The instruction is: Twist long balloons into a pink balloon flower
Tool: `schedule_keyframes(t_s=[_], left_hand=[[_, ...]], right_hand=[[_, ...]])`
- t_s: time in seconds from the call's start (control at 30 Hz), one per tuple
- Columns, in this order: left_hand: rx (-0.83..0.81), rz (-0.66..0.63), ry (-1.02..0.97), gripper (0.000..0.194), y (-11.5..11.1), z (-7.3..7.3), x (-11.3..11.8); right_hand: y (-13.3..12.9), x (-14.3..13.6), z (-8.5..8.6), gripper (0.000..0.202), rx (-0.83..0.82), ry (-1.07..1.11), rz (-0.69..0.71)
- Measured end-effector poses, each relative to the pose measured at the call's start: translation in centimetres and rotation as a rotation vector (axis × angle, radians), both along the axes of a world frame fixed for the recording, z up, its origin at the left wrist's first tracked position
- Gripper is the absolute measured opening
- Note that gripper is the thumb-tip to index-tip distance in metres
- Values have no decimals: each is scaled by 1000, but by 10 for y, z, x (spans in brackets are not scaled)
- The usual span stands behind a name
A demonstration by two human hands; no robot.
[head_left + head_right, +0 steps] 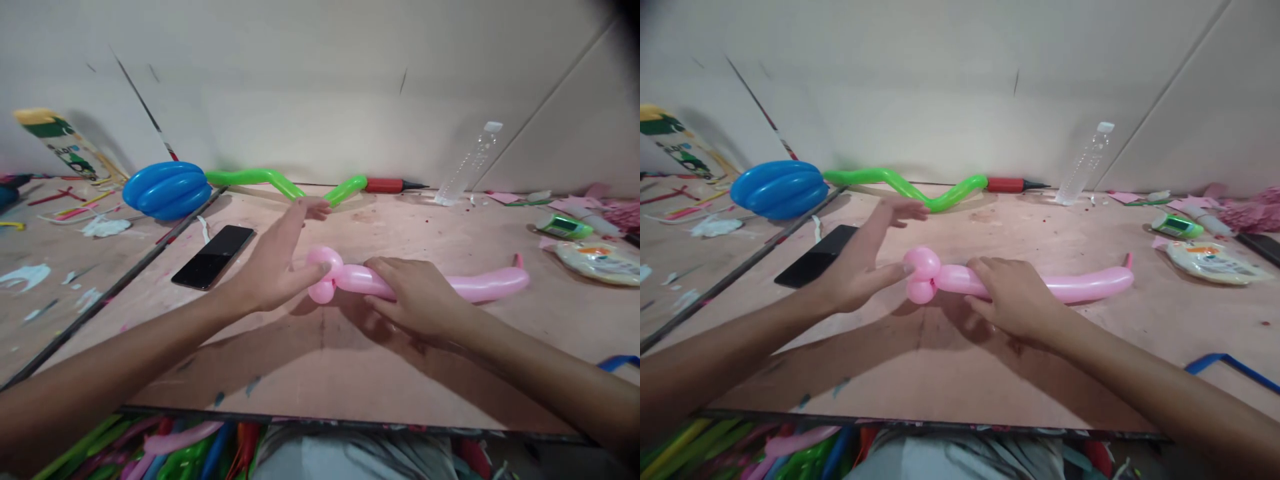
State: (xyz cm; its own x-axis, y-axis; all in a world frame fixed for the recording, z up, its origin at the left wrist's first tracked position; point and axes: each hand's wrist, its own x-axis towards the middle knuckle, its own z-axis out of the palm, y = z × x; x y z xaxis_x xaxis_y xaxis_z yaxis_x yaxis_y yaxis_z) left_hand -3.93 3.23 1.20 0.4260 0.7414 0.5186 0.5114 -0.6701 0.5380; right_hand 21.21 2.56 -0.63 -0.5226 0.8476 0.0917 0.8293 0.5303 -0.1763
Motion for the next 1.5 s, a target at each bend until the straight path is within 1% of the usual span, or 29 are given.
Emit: schedule_keyframes(t_s=[0.03, 0.1, 0.17, 0.23, 0.33, 0.4, 0.43, 0.5, 0.6, 0.67, 0.7, 0.73, 0.8, 0.87, 0.97, 1.03, 1.07, 1.2, 1.27, 1.33, 1.4, 1.5], left_hand=[[29, -12, 55, 57, -1, 5, -3], [4, -5, 121, 53, -4, 8, -6], [-42, 1, 162, 51, -9, 5, -5], [-56, -10, 204, 46, -13, -2, -2], [-146, -10, 220, 25, -16, -10, 3], [-209, 26, 209, 14, -14, -11, 2], [-210, 47, 215, 11, -12, -10, -1], [-154, 100, 249, 9, -4, -6, -12], [-30, 175, 322, 13, 9, 4, -32], [85, 163, 365, 16, 14, 10, -42], [175, 148, 394, 17, 13, 12, -44], [275, 129, 430, 19, 10, 13, -42], [471, 93, 501, 22, -1, 11, -31], [534, 41, 551, 29, -15, 5, -11], [438, 67, 789, 38, -27, -10, 17], [377, 89, 865, 41, -24, -20, 29], [356, 95, 882, 39, -21, -24, 32], [303, 97, 886, 33, -8, -34, 36], [290, 79, 893, 28, -6, -38, 36], [269, 55, 912, 17, -6, -41, 36], [238, 44, 925, 8, -7, -42, 36], [182, 33, 936, 6, -9, -41, 36]], right_hand=[[-1, 0, 0, 11, -3, -5, -13], [0, 1, 0, 11, 6, -8, -1], [1, 1, -1, 14, 25, 8, 48], [1, 0, -2, 20, 29, 22, 99], [-2, -4, -4, 25, 18, 27, 140], [-1, -3, -4, 26, 28, 30, 145], [0, -2, -4, 28, 42, 25, 136], [4, 5, -2, 28, 79, -10, 102], [13, 16, 1, 20, 103, -107, 66], [15, 19, 2, 17, 93, -131, 71], [15, 19, 3, 17, 89, -123, 72], [14, 17, 3, 16, 89, -105, 67], [9, 13, 2, 14, 89, -65, 49], [5, 9, 2, 15, 80, -26, 53], [2, 8, 0, 30, 65, 30, 120], [2, 10, -1, 35, 70, 50, 153], [3, 11, -2, 35, 73, 49, 156], [4, 12, -7, 25, 60, 21, 126], [4, 11, -11, 32, 29, 10, 116], [4, 10, -15, 40, 11, -11, 120], [4, 8, -17, 39, 16, -36, 136], [3, 5, -16, 33, 13, -64, 162]])
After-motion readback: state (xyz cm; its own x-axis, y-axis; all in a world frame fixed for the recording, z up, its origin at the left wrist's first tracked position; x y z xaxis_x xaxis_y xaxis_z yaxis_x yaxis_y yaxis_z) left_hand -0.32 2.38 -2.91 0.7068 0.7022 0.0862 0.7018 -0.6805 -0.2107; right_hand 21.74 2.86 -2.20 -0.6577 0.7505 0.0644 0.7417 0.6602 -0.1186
